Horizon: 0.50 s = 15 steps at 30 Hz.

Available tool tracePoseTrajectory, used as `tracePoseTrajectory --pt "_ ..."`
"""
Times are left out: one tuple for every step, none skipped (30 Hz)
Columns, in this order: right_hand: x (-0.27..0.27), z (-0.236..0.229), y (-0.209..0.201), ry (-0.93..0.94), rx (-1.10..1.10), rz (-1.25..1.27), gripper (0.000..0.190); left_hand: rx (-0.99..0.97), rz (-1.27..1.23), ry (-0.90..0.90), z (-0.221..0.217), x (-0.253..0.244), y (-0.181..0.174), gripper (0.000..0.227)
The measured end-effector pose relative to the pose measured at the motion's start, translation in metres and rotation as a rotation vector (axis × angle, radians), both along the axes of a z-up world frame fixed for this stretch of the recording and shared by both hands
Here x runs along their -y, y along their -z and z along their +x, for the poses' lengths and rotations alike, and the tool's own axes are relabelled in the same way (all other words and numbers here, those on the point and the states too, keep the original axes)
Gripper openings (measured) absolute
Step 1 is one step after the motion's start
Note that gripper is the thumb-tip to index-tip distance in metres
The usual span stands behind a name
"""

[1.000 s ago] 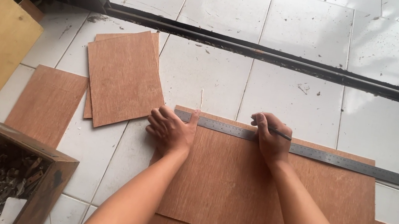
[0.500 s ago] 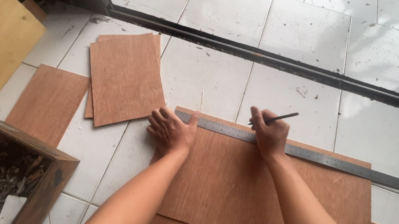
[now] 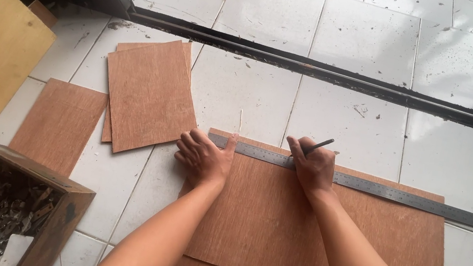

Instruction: The person measures and marks a large wood panel with a ruler and pencil, then uses a utility knife to cut along the marked lines. The person repeats this process on a second panel, cutting it into smaller rectangular pieces.

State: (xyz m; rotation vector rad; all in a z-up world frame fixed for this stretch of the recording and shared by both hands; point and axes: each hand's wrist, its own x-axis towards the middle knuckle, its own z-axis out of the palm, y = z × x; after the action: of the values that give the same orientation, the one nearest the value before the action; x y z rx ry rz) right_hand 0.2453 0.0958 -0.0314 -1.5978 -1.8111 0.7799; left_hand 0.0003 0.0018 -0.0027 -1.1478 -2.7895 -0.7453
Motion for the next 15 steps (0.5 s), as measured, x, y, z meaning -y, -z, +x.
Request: tracePoseTrajectory --pt "0.000 -0.001 -0.003 0.001 -0.002 0.001 0.041 -0.002 0.001 0.001 -0.001 -0.001 0.000 0.078" --pt "0.001 -0.002 -0.005 0.003 0.000 -0.012 0.042 -0.003 0.006 0.001 -0.001 -0.001 0.000 0.078" --pt "0.003 -0.002 -0.008 0.005 0.003 -0.025 0.043 -0.004 0.011 0.002 0.000 -0.001 0.001 0.078" --pt "0.002 -0.002 -0.006 0.006 0.002 -0.024 0.043 -0.005 0.012 0.003 0.000 -0.001 0.000 0.078" --pt "0.001 -0.002 -0.004 -0.008 0.019 -0.019 0.045 0.000 0.005 0.003 0.000 0.000 -0.001 0.078" --pt "0.001 -0.002 -0.003 -0.024 0.035 -0.014 0.046 0.004 -0.003 0.003 0.000 0.000 -0.002 0.078" --pt "-0.001 -0.002 -0.001 -0.024 0.034 -0.014 0.046 0.003 -0.003 0.003 -0.001 0.000 -0.003 0.078" --pt "-0.003 -0.002 0.000 -0.025 0.047 -0.025 0.047 0.012 -0.003 0.002 0.000 0.000 -0.004 0.078" --pt "-0.005 -0.001 0.002 -0.026 0.060 -0.037 0.047 0.021 -0.003 0.001 0.000 0.000 -0.004 0.077" --pt "-0.005 -0.002 0.001 -0.024 0.061 -0.038 0.047 0.022 -0.004 0.003 0.000 0.001 -0.004 0.077" --pt "-0.005 -0.003 0.000 -0.024 0.065 -0.033 0.047 0.014 -0.007 0.002 0.001 0.001 -0.003 0.078" --pt "-0.006 -0.005 -0.001 -0.024 0.068 -0.024 0.047 0.004 -0.007 0.000 0.000 0.000 -0.003 0.078" --pt "-0.006 -0.003 0.000 -0.022 0.068 -0.023 0.047 0.004 -0.005 0.002 0.001 0.000 -0.004 0.078" --pt "-0.006 -0.002 0.002 -0.030 0.072 -0.022 0.047 0.006 -0.014 0.000 0.000 0.000 -0.006 0.078" --pt "-0.006 -0.001 0.004 -0.039 0.076 -0.021 0.046 0.009 -0.023 -0.003 0.000 0.000 -0.007 0.078"
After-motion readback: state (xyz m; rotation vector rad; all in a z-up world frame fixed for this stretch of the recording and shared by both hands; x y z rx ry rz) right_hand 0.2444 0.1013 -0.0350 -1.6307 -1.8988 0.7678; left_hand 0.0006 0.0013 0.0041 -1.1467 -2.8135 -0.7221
